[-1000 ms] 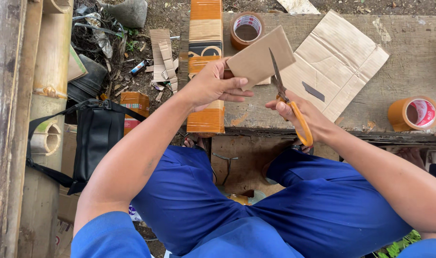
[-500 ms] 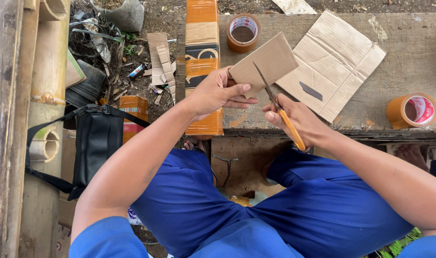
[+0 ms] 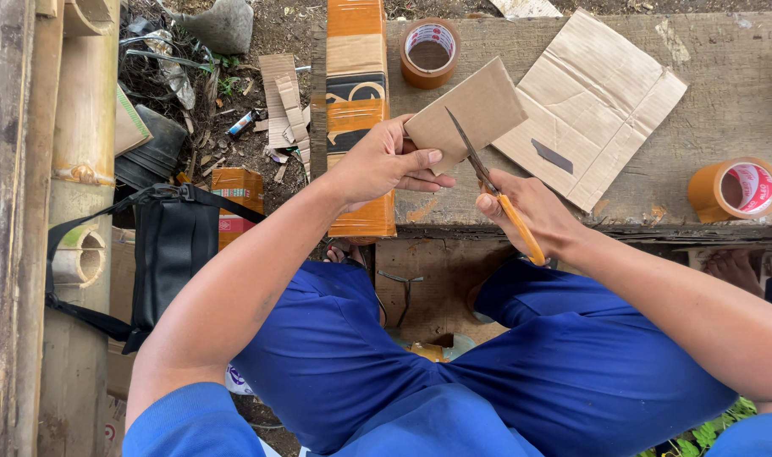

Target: The person cuts a piece of cardboard with a utility knife, then uses scissors to trim it to size. They place the cut piece inside a small cardboard box and seal the box with brown packing tape.

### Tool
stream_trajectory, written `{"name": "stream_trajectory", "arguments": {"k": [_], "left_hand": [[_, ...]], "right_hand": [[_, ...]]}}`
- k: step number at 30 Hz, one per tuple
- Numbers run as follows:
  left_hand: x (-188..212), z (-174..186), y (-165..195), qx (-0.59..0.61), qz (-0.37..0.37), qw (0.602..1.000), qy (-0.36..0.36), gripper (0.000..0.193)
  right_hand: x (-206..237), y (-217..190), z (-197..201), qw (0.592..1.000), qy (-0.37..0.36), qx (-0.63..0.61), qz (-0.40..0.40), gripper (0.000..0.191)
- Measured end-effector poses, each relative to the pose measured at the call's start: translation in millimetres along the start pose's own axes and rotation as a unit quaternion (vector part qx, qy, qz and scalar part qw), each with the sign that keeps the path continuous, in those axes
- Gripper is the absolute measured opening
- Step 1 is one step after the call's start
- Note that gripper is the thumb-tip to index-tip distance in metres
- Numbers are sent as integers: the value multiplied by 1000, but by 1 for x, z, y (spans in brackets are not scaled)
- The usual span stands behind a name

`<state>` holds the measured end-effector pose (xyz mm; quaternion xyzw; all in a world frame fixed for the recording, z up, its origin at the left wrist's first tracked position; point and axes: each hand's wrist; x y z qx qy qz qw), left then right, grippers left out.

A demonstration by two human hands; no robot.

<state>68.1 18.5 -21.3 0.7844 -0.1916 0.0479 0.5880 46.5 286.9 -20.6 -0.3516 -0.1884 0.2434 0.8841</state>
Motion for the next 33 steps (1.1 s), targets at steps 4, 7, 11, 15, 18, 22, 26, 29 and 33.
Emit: {"name": "stream_trajectory", "arguments": {"k": [4, 7, 11, 15, 18, 22, 26, 29, 33], "left_hand": [[1, 0, 0, 1, 1, 1000, 11, 42], [2, 0, -1, 1, 2, 1000, 10, 41], [4, -4, -2, 9, 1, 1000, 11, 42], [3, -3, 0, -1, 20, 1000, 23, 37], [-3, 4, 1, -48, 58, 995, 58, 38], [-10, 7, -14, -93, 72, 992, 38, 40], [-12, 2, -36, -87, 120, 989, 25, 40], [-12, -1, -45, -63, 134, 988, 36, 40], [-17, -2, -49, -11, 159, 987, 37, 41]], "right_hand": [[0, -4, 0, 999, 29, 46, -1, 77], [0, -5, 1, 998, 29, 50, -10, 71], [4, -2, 2, 999, 46, 28, 0, 67], [8, 3, 2, 998, 58, 4, 8, 68], [7, 5, -2, 999, 41, -26, -3, 70], [4, 6, -9, 996, -32, -5, -79, 77], [4, 10, -15, 992, -78, 4, -104, 81], [7, 15, -16, 988, -86, -9, -131, 81], [10, 22, -16, 986, -59, -68, -143, 80]]}}
Point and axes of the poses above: each hand's wrist, its own x-axis away from the middle knuckle, its own z-axis out of the back of the hand, y = z × x, and after that the axes turned 10 degrees about y, right-handed
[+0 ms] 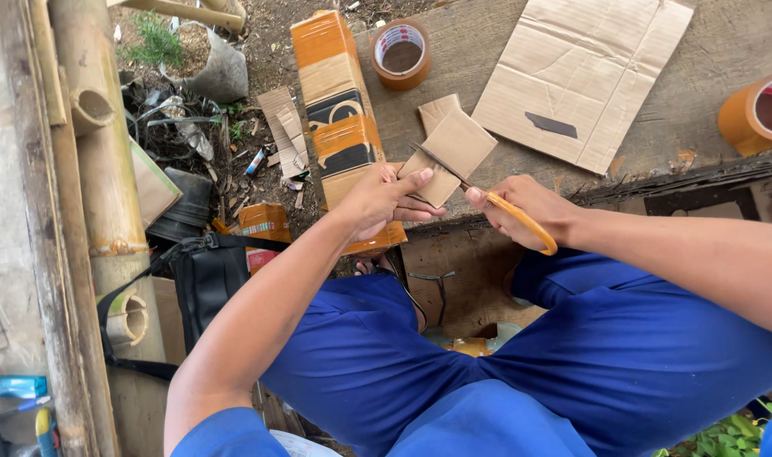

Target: The person cuts a piece of cardboard with a utility knife, then uses scissors to trim it to size. They place the cut piece inside a small cardboard box and seal the box with brown packing tape.

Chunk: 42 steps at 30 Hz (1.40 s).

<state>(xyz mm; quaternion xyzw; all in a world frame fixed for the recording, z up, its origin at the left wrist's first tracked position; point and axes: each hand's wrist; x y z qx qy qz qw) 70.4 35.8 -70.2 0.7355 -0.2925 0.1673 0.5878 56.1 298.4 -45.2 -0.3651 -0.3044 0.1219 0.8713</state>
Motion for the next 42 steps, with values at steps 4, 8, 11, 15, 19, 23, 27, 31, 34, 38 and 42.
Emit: {"name": "stream_trajectory", "arguments": {"k": [4, 8, 11, 15, 19, 23, 27, 31, 34, 38, 42], "left_hand": [[-7, 2, 0, 30, 7, 999, -9, 42], [-10, -1, -6, 42, 49, 998, -3, 42], [-13, -8, -14, 42, 77, 996, -14, 40], [-33, -10, -19, 113, 81, 990, 18, 41], [-38, -7, -12, 133, 88, 987, 19, 42], [-4, 14, 36, -65, 55, 996, 24, 44], [79, 86, 90, -372, -66, 908, 179, 35], [125, 143, 86, -514, 75, 763, 384, 44], [129, 155, 78, -565, 132, 691, 432, 65], [97, 121, 67, -544, -42, 719, 431, 89], [44, 76, 58, -476, -145, 787, 365, 119]], "right_hand": [[-3, 3, 3, 999, 26, -8, 38, 74], [-11, 5, 2, 998, -35, 2, -49, 79], [-17, 10, 0, 994, -76, -23, -71, 81], [-31, 17, 0, 987, -66, -82, -117, 81], [-42, 21, -1, 999, -39, -2, -1, 93], [-46, 26, 8, 991, -92, -73, -61, 81], [-45, 26, 36, 999, -32, -2, -33, 73], [-35, 32, 93, 982, 148, 114, 24, 54], [-28, 54, 135, 874, 316, 363, 62, 71], [-42, 108, 153, 876, 306, 351, -126, 80], [-61, 156, 136, 837, 320, 443, -12, 80]]}}
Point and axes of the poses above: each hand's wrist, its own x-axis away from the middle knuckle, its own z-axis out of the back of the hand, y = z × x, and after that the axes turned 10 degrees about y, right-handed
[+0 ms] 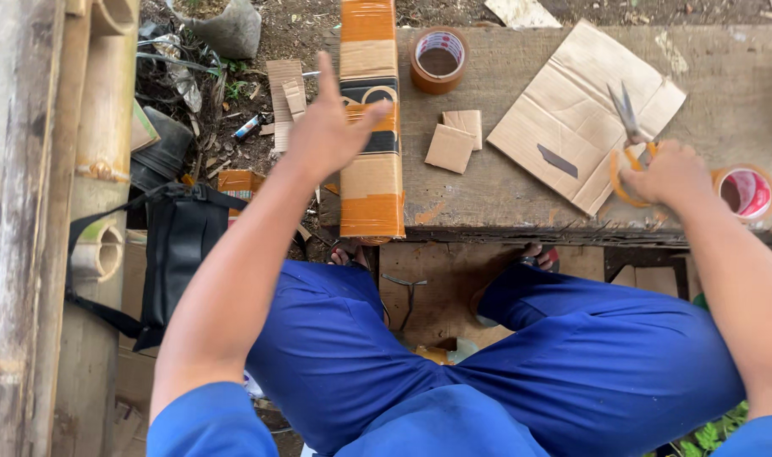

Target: The person cuts a piece of cardboard with a utility knife, then uses scissors to trim it to size. They place the cut piece inside a small cardboard box and seal the box with brown packing tape.

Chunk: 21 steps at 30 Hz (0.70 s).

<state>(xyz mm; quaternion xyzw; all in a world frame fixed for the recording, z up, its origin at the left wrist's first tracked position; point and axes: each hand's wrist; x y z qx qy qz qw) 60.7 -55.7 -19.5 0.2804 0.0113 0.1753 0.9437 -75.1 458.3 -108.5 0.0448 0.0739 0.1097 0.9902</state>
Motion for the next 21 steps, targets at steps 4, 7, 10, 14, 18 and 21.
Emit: {"name": "stream_trajectory", "arguments": {"k": [4, 7, 10, 14, 18, 21], "left_hand": [[-18, -34, 18, -60, 62, 995, -53, 139], [-23, -37, 17, -73, 58, 995, -20, 140], [-22, -24, 8, 4, 68, 998, 3, 139], [-6, 5, -8, 230, -49, 967, 100, 140], [25, 21, -8, 290, -126, 935, 162, 142], [36, 34, -1, 350, -248, 883, 192, 141]], "right_hand": [[-6, -11, 6, 983, -174, -2, -62, 62], [-14, -33, 49, 974, -169, 149, -14, 65], [-19, -82, 82, 983, -133, 117, 44, 47], [-23, -159, 74, 976, -98, -52, 185, 50], [-49, -207, 47, 934, -45, -102, 338, 101], [-67, -221, 34, 942, -120, -139, 280, 97]]}}
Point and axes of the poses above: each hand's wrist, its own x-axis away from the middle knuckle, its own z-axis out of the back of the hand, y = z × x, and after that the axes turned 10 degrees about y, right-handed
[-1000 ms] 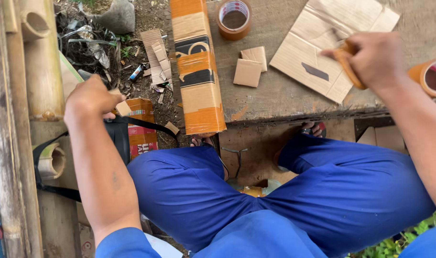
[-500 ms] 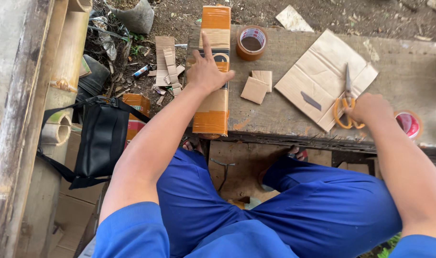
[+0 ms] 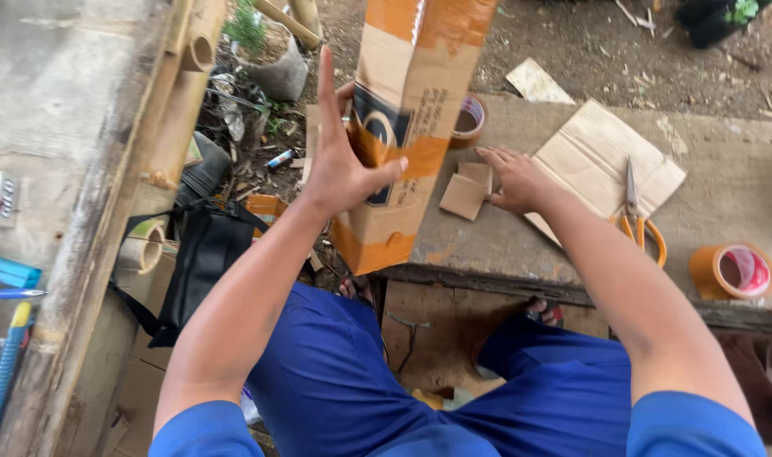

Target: The person cuts a piece of cardboard with a utility knife, then uses scissors to trim it to size. They place the cut piece inside a small cardboard box and seal the box with brown packing tape.

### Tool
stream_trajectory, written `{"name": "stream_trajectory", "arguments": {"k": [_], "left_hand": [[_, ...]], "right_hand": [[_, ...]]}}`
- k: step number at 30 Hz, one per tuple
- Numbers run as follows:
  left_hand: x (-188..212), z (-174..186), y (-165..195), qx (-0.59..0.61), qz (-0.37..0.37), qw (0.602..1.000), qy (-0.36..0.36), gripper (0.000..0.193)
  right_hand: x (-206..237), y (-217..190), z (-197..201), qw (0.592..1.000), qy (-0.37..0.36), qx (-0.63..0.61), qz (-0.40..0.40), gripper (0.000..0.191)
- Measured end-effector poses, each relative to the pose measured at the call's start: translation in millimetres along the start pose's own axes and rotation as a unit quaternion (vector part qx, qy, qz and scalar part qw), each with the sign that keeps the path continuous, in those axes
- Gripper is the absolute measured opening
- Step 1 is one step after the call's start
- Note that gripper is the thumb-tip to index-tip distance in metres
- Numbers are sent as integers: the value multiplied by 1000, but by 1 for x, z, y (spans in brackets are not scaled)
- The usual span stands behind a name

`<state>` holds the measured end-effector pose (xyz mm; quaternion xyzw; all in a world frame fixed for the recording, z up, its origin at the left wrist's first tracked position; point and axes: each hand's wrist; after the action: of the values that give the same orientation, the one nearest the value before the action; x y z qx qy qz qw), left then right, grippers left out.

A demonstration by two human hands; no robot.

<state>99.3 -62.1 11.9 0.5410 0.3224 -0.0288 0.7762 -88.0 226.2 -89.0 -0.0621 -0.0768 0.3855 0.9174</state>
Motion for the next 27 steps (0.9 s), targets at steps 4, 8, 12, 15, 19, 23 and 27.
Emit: {"name": "stream_trajectory", "arguments": {"k": [4, 8, 12, 15, 19, 23, 27], "left_hand": [[-11, 4, 17, -23, -131, 991, 10, 135], [-9, -6, 26, -76, -195, 977, 27, 123], [3, -13, 27, -52, -182, 982, 0, 116], [13, -16, 26, -15, -167, 986, -14, 115], [26, -22, 23, 19, -125, 992, -12, 117], [33, -29, 17, -1, -82, 996, 15, 116], [33, -37, 9, -34, -90, 995, 6, 119]], "right_hand": [[-3, 9, 3, 999, -14, 47, -16, 77], [5, 6, 3, 993, 30, -113, -16, 90], [4, -9, -8, 997, -21, -14, 78, 90], [4, -9, -12, 997, -52, -31, 54, 84], [7, 4, 8, 1000, -15, -16, 14, 93], [17, 9, 73, 908, 386, -79, 141, 41], [48, -14, 159, 850, 424, -311, -14, 67]]}}
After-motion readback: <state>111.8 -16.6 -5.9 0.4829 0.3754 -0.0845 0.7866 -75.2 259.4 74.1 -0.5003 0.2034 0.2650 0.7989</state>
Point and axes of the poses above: each hand's wrist, its own x-axis away from the middle knuckle, its own z-axis out of the back of the hand, y = z × x, and after that the axes turned 10 degrees about y, right-handed
